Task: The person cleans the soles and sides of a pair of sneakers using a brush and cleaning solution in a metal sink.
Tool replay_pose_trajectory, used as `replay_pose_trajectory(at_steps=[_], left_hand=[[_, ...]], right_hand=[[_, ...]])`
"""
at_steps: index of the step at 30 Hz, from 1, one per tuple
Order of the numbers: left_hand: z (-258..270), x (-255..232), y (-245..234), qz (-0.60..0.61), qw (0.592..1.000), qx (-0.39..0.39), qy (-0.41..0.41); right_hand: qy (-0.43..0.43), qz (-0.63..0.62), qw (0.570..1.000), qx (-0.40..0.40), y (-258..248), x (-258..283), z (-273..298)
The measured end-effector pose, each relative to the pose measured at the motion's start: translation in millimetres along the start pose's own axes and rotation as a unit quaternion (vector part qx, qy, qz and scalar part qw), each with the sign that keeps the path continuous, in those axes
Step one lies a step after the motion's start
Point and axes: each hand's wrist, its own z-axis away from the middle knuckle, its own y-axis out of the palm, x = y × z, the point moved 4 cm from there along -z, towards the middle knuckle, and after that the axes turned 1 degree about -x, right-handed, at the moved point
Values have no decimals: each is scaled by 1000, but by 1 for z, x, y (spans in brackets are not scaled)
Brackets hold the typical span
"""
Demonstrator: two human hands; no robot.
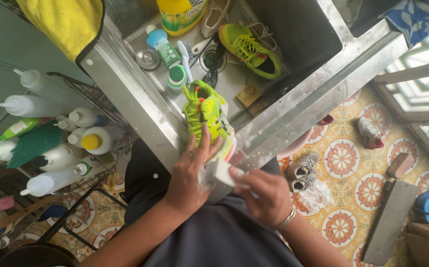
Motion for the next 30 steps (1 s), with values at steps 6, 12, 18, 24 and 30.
replay_pose_trajectory(at_steps=[6,12,18,24,30], left_hand=[[-3,2,6,-7,1000,2,-13],[-2,4,3,-1,1000,-4,-22],[4,4,0,-9,1000,6,-10],[3,6,0,-8,1000,-3,-8],[9,10,-5,6,1000,-17,-21]], right_hand=[[9,10,1000,-10,-3,-15,-12],[51,-2,998,-38,-3,-25,-16],[26,3,999,40,7,-11,3],[47,5,999,-4,4,-24,-11],[32,-5,998,-45,-1,-27,-17]])
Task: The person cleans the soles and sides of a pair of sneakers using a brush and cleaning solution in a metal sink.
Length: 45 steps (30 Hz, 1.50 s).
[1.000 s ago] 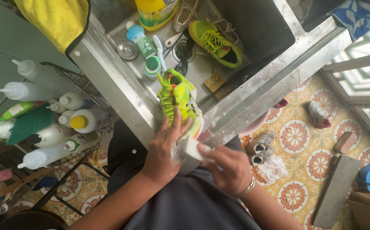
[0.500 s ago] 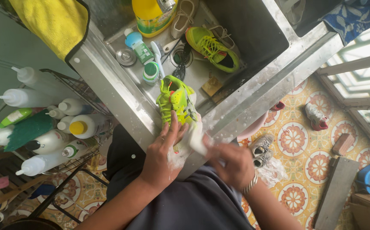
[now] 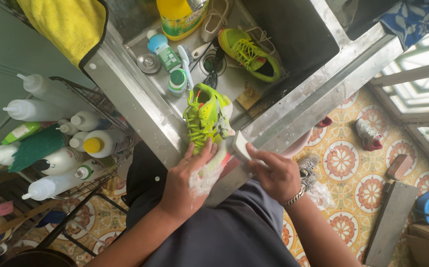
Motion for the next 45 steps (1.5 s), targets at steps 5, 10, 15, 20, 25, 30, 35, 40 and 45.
replay_pose_trajectory(at_steps=[5,10,15,20,25,30,35,40,45], left_hand=[[3,0,-8,26,999,-6,20],[8,2,-8,4,1000,-14,1],[12,4,-12,60,998,-7,-13],[22,7,-21,43,999,-11,-20],[34,13,-42,72,996,19,-41],[34,12,-49,31,999,5,-43],[27,-8,-45,-107,994,8,-18],[23,-5,-42,-109,993,36,18],[23,2,-43,-119,992,40,22]], right_hand=[[-118,-11,988,98,11,31,22],[-5,33,999,4,0,-2,-8],[-89,55,990,94,4,25,16],[-45,42,998,25,-10,8,-18],[-101,46,990,92,-3,15,-8],[-57,41,995,72,-12,15,-29],[-69,-80,986,127,-1,47,-7],[-40,63,994,80,-6,19,-18],[-54,73,995,28,-9,10,-20]])
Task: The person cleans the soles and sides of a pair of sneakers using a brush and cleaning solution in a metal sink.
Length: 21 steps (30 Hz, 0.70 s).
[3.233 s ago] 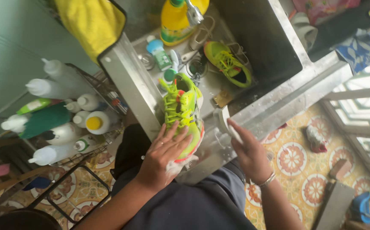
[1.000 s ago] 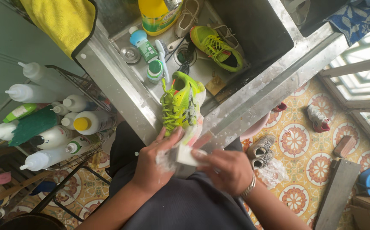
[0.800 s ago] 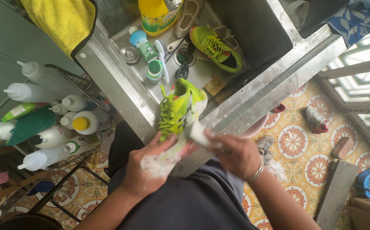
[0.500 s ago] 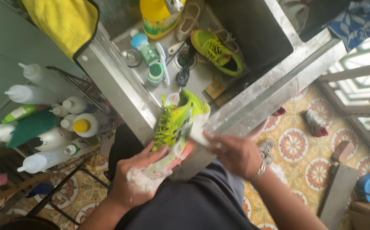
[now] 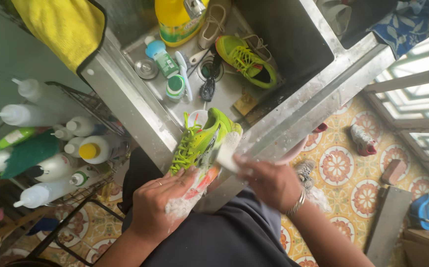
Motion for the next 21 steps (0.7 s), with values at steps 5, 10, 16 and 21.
replay_pose_trajectory(at_steps=[5,10,16,21], left_hand=[[1,5,-9,59,997,-22,34],[1,7,-5,37,999,-21,20],[3,6,-5,43,997,-3,61],[4,11,-5,51,998,-12,37]], right_hand=[[29,25,999,-13,-3,-10,-4],[-40,19,999,3,-9,15,5],[68,83,994,9,-14,-18,-14],[-36,12,999,17,-9,5,5]])
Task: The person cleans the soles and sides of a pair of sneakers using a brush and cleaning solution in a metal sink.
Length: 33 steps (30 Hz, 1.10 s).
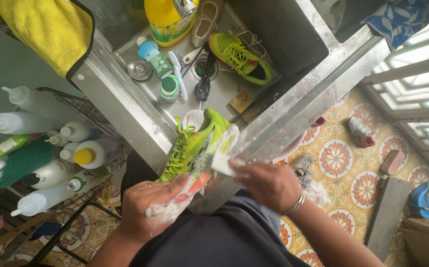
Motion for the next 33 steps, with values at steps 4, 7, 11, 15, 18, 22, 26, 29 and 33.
replay_pose_trajectory(at_steps=[4,7,11,15,18,22,26,29,33], left_hand=[[3,1,3,-13,999,27,29],[4,0,4,-16,998,36,39],[4,5,2,-3,999,35,25],[4,2,3,-16,995,48,81],[4,8,1,-9,996,35,76],[2,18,-1,25,996,37,82],[0,27,-11,74,993,56,69],[1,28,-14,106,993,31,29],[-2,21,-11,68,994,62,62]], right_hand=[[127,83,988,21,-2,-41,-17],[58,17,997,41,4,-19,-2],[28,4,999,-15,-1,-30,-9],[108,24,994,16,-4,-37,-15],[-13,-36,999,-22,2,-13,-3],[105,41,994,2,-5,-38,-15],[-56,-70,996,8,0,6,0],[8,36,999,6,-6,-11,-11],[22,55,998,31,-15,-15,-15]])
